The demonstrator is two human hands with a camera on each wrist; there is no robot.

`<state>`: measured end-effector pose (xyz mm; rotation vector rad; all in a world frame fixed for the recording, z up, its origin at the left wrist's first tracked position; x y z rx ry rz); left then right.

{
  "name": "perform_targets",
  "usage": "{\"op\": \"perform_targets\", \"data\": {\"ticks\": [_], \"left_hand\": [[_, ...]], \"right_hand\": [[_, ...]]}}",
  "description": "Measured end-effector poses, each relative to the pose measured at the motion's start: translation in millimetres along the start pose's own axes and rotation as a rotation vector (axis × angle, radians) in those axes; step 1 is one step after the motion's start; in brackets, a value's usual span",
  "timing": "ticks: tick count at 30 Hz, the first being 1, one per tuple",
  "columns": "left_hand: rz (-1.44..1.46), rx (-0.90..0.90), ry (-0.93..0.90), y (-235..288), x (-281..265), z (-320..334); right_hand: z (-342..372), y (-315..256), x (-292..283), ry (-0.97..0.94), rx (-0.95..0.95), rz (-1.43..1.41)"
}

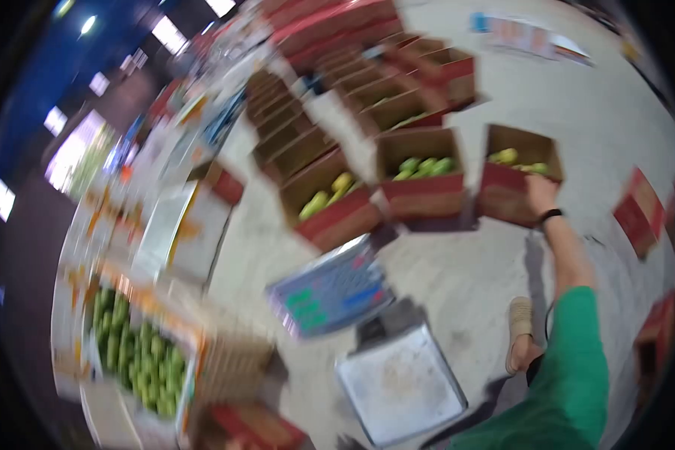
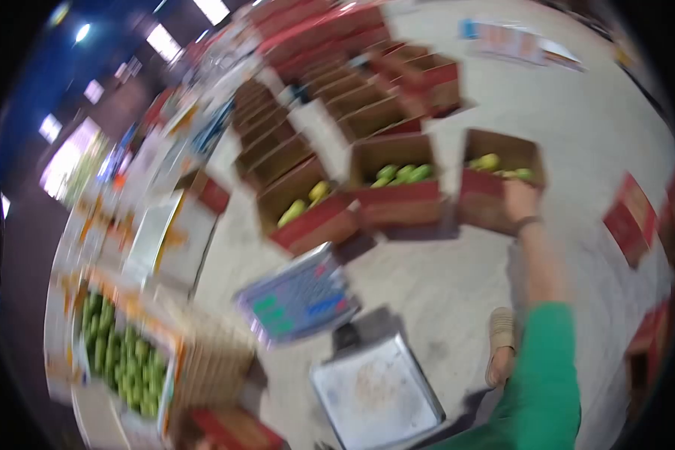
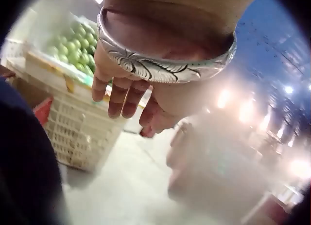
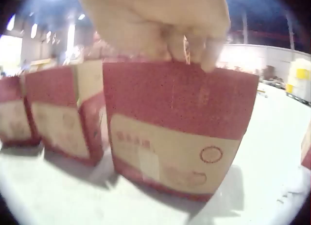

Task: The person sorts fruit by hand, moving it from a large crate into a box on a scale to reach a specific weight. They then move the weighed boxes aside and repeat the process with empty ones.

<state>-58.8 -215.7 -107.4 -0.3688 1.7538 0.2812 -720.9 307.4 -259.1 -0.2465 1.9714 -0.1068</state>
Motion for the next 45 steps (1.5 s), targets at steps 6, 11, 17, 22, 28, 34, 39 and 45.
{"op": "perform_targets", "data": {"ticks": [6, 11, 17, 22, 28, 34, 39, 45], "left_hand": [[0.009, -1.019, -0.071, -113, -48, 205], [-0.105, -1.644, -0.323, -125, -18, 445], [-0.209, -1.634, -0.118, -180, 8, 504], [-0.396, -1.651, -0.27, -298, -2, 553], [-0.456, -1.747, -0.528, -355, 12, 605], [-0.344, -1.374, -0.664, -335, 36, 604], [-0.166, -1.204, -0.76, -212, 42, 561], [0.066, -1.394, -0.361, -20, 33, 550]], "right_hand": [[-44, 72, 34, -0.738, -0.374, -0.504], [1, 0, -112, -0.909, -0.483, -0.353], [97, -177, -216, -1.115, -0.604, -0.361], [183, -277, -267, -1.145, -0.652, -0.301], [277, -318, -300, -0.998, -0.795, -0.359], [342, -375, -313, -0.937, -1.007, -0.223], [358, -383, -296, -1.042, -1.01, -0.305], [384, -407, -280, -1.265, -0.936, -0.384]]}}
Point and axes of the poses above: each hand's wrist, its own z-axis away from the middle knuckle, its own x-axis out of the palm, y = z × x, the point moved 3 cm from there along -z, towards the middle knuckle, and after that the axes turned 7 degrees about -z, right-handed, at the moved point
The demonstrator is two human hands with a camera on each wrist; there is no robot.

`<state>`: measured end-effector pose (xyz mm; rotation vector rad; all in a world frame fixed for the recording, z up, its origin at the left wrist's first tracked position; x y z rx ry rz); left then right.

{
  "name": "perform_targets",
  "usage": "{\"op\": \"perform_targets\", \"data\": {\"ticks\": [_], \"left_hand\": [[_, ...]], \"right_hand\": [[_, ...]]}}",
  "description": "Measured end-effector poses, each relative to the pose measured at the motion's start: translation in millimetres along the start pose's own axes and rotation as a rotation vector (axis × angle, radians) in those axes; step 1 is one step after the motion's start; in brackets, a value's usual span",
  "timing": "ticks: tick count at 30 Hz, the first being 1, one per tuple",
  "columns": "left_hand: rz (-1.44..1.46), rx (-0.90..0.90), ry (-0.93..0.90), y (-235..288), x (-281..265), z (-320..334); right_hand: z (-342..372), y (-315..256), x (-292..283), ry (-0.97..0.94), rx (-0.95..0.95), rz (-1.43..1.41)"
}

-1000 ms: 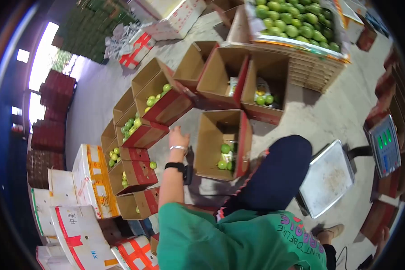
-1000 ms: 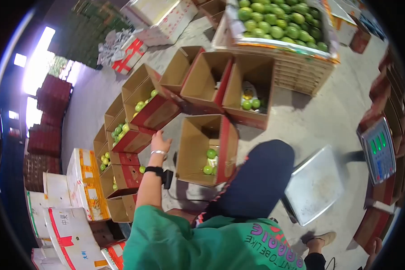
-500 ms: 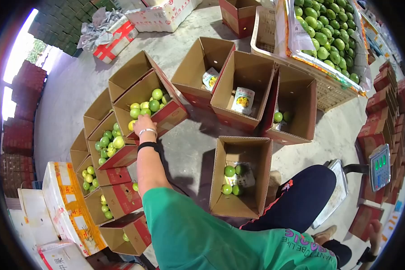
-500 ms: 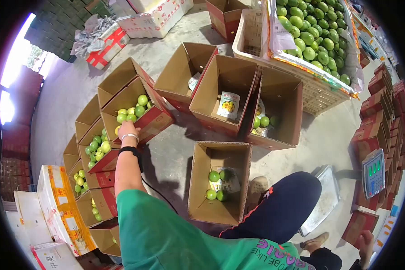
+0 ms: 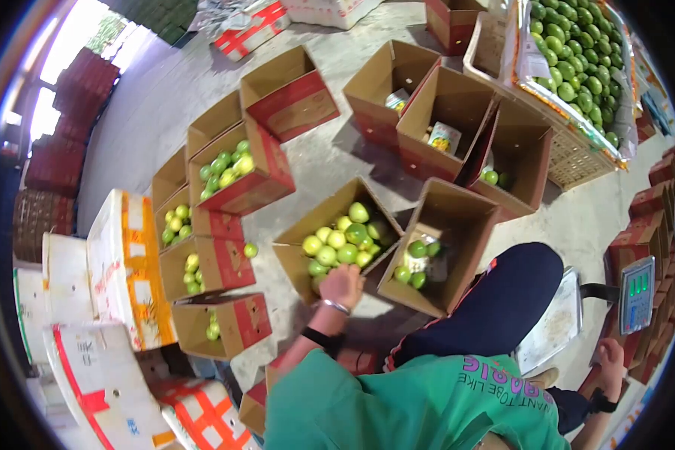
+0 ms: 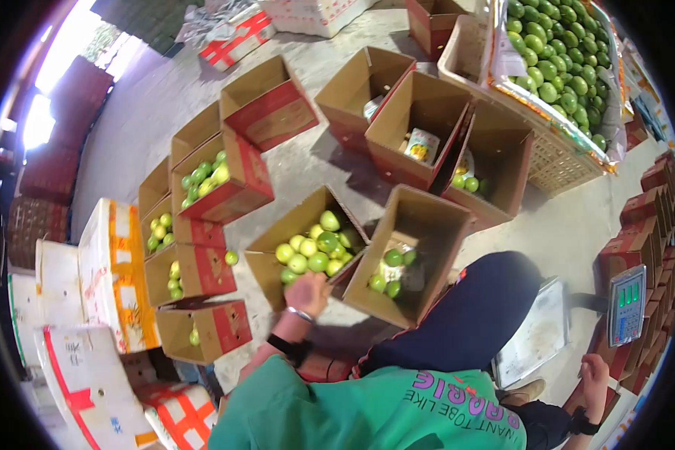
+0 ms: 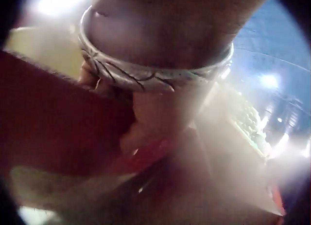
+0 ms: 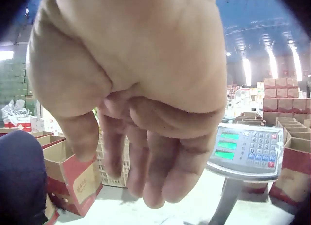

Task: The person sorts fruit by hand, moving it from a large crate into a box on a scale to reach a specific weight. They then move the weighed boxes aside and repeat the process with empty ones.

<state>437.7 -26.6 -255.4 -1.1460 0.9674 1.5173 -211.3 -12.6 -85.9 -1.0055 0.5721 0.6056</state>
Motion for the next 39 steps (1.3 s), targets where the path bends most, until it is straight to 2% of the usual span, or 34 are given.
{"op": "perform_targets", "data": {"ticks": [1, 2, 4, 6, 7, 8, 9, 10, 11, 12, 13, 15, 16, 17, 18, 19, 20, 21, 22, 24, 26, 30, 32, 33, 36, 39], "left_hand": [[0.056, -0.062, 0.17, 7, 10, 31], [0.071, -0.193, 0.076, 9, 25, 49], [0.098, -0.256, 0.111, 5, 40, 62], [0.031, -0.18, 0.111, -26, 49, 42], [0.008, -0.3, 0.025, -19, 1, 36], [-0.016, -0.321, 0.007, -29, -26, 26], [-0.039, -0.329, 0.07, -33, -59, 17], [-0.009, -0.258, 0.145, -47, -74, 7], [0.005, -0.189, 0.2, -45, -100, 4], [-0.135, -0.241, 0.161, -38, -127, 3], [-0.009, -0.172, 0.221, -32, -154, 8], [-0.142, -0.204, 0.196, -23, -201, 18], [-0.254, -0.166, 0.223, -2, -232, 32], [-0.153, -0.106, 0.244, 4, -254, 41], [-0.215, -0.081, 0.276, 14, -275, 51], [-0.255, 0.079, 0.45, 37, -300, 68], [-0.173, 0.096, 0.417, 56, -327, 80], [-0.16, 0.083, 0.377, 89, -359, 99], [-0.22, 0.229, 0.482, 109, -382, 113], [-0.021, 0.375, 0.45, 162, -416, 136], [0.12, 0.503, 0.413, 214, -431, 157], [0.162, 0.903, 0.294, 318, -425, 170], [0.083, 1.094, 0.242, 364, -397, 152], [0.006, 1.18, 0.262, 388, -376, 137], [-0.091, 1.454, 0.371, 468, -283, 105], [-0.134, 1.642, 0.411, 539, -173, 106]], "right_hand": [[-6, 10, 1, 0.001, -0.056, 0.074], [-11, 18, 5, 0.012, -0.113, 0.143], [-18, 21, 14, 0.012, -0.168, 0.129], [-21, 22, 19, -0.107, -0.159, 0.111], [-24, 34, 18, -0.092, -0.157, 0.114], [-29, 55, 18, -0.063, -0.146, 0.103], [-34, 85, 17, -0.005, -0.234, 0.187], [-21, 53, 25, 0.078, -0.428, -0.017], [-13, 47, 23, 0.118, -0.402, 0.047], [-4, 33, 23, 0.145, -0.468, 0.005], [8, 23, 20, 0.15, -0.313, -0.097], [18, 22, 22, 0.173, -0.336, -0.165], [15, 33, 27, 0.175, -0.344, -0.186], [15, 33, 29, 0.167, -0.359, -0.189], [14, 28, 29, 0.122, -0.348, -0.187], [10, 31, 33, 0.131, -0.382, -0.185], [10, 27, 35, 0.152, -0.385, -0.219], [6, 31, 40, 0.181, -0.506, -0.22], [7, 28, 42, 0.171, -0.529, -0.234], [11, 27, 45, 0.145, -0.514, -0.225], [23, 24, 39, 0.2, -0.572, -0.162], [52, 42, 12, 0.398, -0.485, -0.19], [71, 61, -3, 0.612, -0.469, -0.259], [78, 76, -6, 0.71, -0.499, -0.261], [121, 103, -14, 0.817, -0.302, -0.48], [157, 132, -9, 0.9, -0.155, -0.567]]}}
Point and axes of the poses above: each hand's wrist, its own z-axis away from the middle knuckle, its own x-axis out of the palm, y = z × x, the point moved 3 cm from there along -z, towards the middle knuckle, and after that the axes turned 7 degrees about -z, right-handed, at the moved point
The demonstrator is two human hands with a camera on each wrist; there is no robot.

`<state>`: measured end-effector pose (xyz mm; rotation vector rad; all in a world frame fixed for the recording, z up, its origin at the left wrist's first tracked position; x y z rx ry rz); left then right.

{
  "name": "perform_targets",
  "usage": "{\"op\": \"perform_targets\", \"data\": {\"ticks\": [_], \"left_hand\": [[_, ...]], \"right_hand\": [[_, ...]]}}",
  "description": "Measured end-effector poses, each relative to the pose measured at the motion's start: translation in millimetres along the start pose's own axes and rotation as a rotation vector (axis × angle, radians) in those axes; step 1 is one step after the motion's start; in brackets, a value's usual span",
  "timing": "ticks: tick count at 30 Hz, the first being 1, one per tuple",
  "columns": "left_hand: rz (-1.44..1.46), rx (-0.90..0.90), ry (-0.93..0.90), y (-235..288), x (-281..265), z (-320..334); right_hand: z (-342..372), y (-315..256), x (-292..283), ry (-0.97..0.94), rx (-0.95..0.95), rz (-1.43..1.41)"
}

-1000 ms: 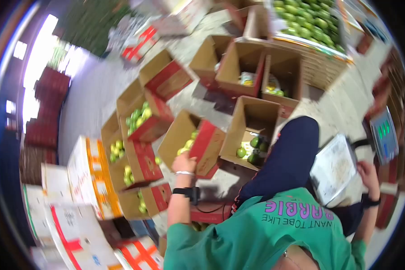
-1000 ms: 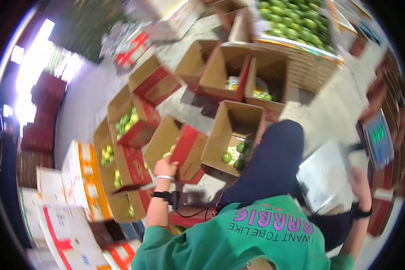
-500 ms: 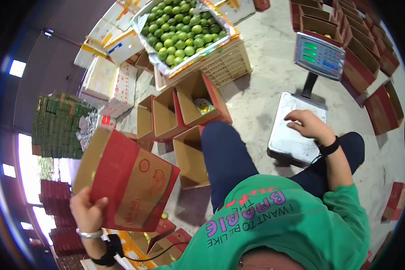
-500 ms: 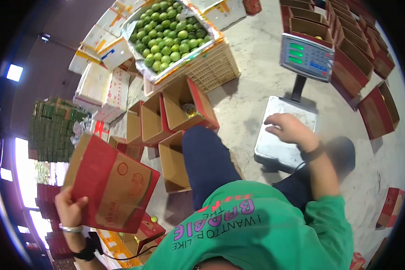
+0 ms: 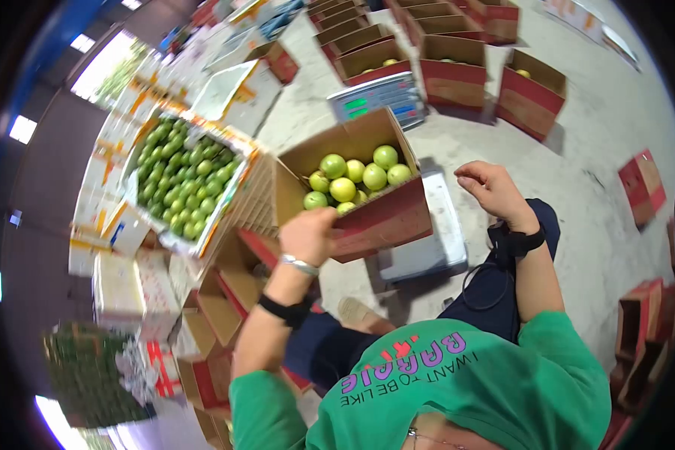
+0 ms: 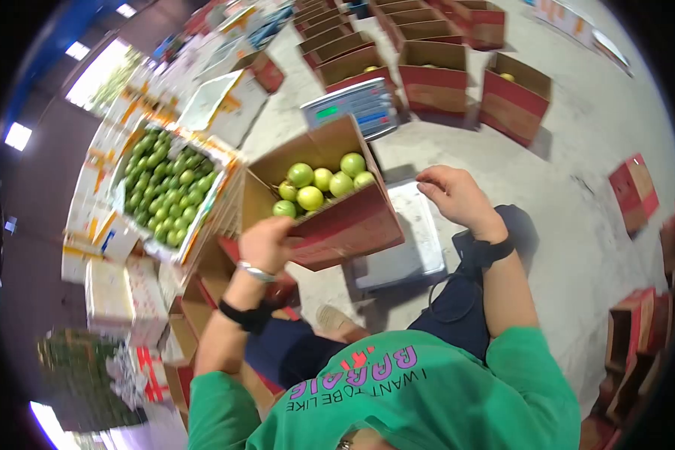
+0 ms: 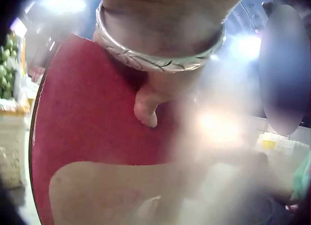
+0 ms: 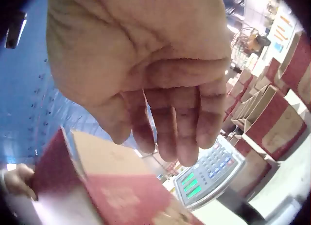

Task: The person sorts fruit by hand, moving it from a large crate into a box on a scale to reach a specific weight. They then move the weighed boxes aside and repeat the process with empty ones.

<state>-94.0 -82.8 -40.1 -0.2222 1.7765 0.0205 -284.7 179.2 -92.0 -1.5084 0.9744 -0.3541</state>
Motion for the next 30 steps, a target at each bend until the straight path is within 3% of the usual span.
{"op": "perform_targets", "data": {"ticks": [4, 7, 8, 9, 11, 13, 15, 17, 18, 21, 22, 23, 25, 27, 30], "left_hand": [[0.014, 0.143, -0.125, 58, 98, -13], [0.122, 0.173, -0.094, 74, 109, 28], [0.139, 0.18, -0.22, 73, 107, 42], [0.154, 0.166, -0.24, 71, 96, 49], [0.63, 0.031, -0.169, 51, 63, 51], [0.724, -0.073, -0.106, 20, 37, 49], [0.844, -0.287, -0.026, -9, 33, 48], [0.829, -0.298, -0.008, -14, 28, 32], [0.807, -0.299, -0.101, -9, 33, 21], [0.496, -0.263, -0.348, 9, 72, -14], [0.409, -0.282, -0.517, 14, 87, -29], [0.316, -0.3, -0.685, 17, 102, -41], [0.321, -0.323, -1.034, 18, 144, -53], [0.242, -0.42, -1.099, 25, 155, -48], [0.28, -0.68, -1.074, 35, 187, -29]], "right_hand": [[24, 12, -31, 0.134, 0.102, 0.063], [33, 23, -47, 0.146, 0.212, 0.092], [35, 28, -49, 0.14, 0.197, 0.104], [33, 27, -49, 0.1, 0.191, 0.028], [24, 22, -46, 0.022, 0.194, -0.052], [6, 4, -33, -0.054, 0.124, -0.034], [-18, -20, -7, -0.227, -0.032, 0.054], [-47, -32, 30, -0.426, -0.178, 0.233], [-60, -26, 55, -0.505, -0.251, 0.32], [-93, 12, 119, -0.688, 0.075, 0.523], [-99, 21, 132, -0.769, 0.33, 0.564], [-104, 57, 150, -0.762, 0.338, 0.67], [-98, 75, 161, -0.692, 0.452, 0.685], [-91, 99, 173, -0.656, 0.614, 0.542], [-82, 99, 176, -0.579, 0.703, 0.478]]}}
Point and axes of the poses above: each hand's wrist, its own z-axis away from the middle knuckle, its own x-axis out of the palm, y = z × x, the point moved 3 cm from there along -z, towards the middle knuckle, and after that the axes turned 7 degrees about -z, right-handed, at the moved point
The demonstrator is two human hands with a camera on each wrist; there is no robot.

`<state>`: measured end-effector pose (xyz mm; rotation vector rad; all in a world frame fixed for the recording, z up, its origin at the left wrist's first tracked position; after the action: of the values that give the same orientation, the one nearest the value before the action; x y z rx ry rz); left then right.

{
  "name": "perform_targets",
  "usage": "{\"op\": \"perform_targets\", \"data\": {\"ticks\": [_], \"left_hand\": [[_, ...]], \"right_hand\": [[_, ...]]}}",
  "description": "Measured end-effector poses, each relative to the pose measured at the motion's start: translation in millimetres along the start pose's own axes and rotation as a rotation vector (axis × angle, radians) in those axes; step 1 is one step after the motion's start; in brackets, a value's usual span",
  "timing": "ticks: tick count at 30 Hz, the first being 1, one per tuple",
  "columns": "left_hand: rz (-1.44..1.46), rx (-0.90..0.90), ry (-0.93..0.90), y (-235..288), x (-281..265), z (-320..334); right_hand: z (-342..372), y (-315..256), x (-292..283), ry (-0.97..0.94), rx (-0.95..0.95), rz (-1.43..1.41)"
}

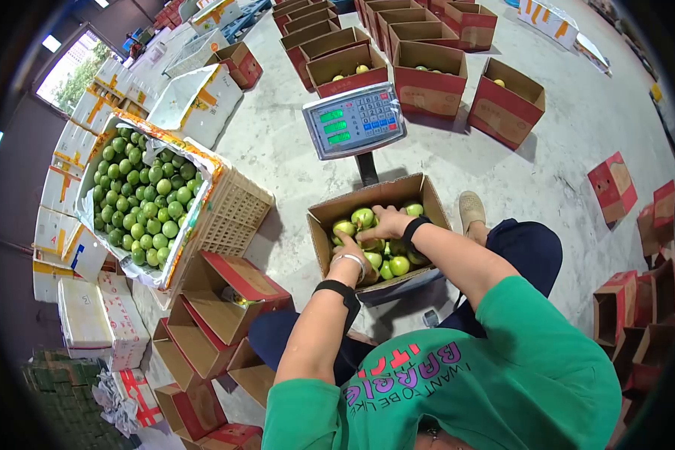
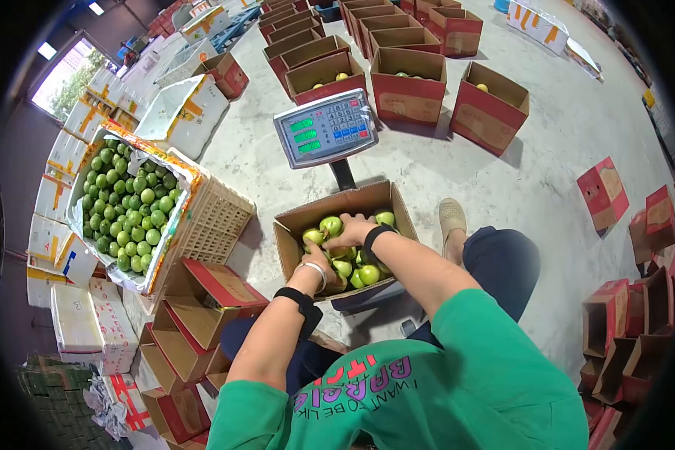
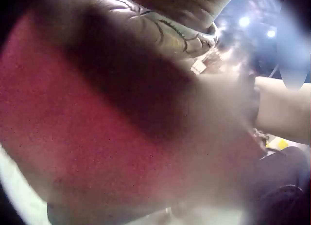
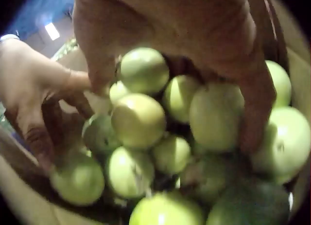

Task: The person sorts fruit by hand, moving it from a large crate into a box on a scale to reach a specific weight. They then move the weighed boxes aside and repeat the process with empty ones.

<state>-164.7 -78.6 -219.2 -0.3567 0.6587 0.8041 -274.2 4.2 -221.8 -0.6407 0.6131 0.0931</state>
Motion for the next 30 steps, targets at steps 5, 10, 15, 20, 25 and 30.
{"op": "perform_targets", "data": {"ticks": [5, 10, 15, 20, 25, 30], "left_hand": [[0.329, -0.04, 0.031, -9, -1, -3], [0.722, 0.007, 0.03, 2, 34, -31], [0.969, 0.058, -0.124, -6, 34, -22], [1.426, 0.19, -0.269, -8, 22, 1], [1.523, 0.405, -0.346, -7, -10, 32], [1.304, 0.789, 0.376, -47, -44, 37]], "right_hand": [[-22, 9, 7, -0.239, -0.075, -0.442], [-3, -20, 9, -0.392, -0.008, -0.805], [-2, -14, 15, -0.485, 0.078, -0.716], [33, -14, 5, -0.427, 0.229, -0.859], [67, -20, -32, -0.384, 0.264, -0.899], [91, -89, -30, -0.426, -0.192, -1.222]]}}
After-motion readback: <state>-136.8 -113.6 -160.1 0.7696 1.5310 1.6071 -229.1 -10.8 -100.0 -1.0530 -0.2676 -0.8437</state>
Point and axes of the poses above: each hand's wrist, its own z-axis away from the middle knuckle, its own x-axis out of the palm, y = z × x, the point moved 3 cm from there along -z, towards the middle knuckle, and after that the axes turned 7 degrees about -z, right-handed, at the moved point
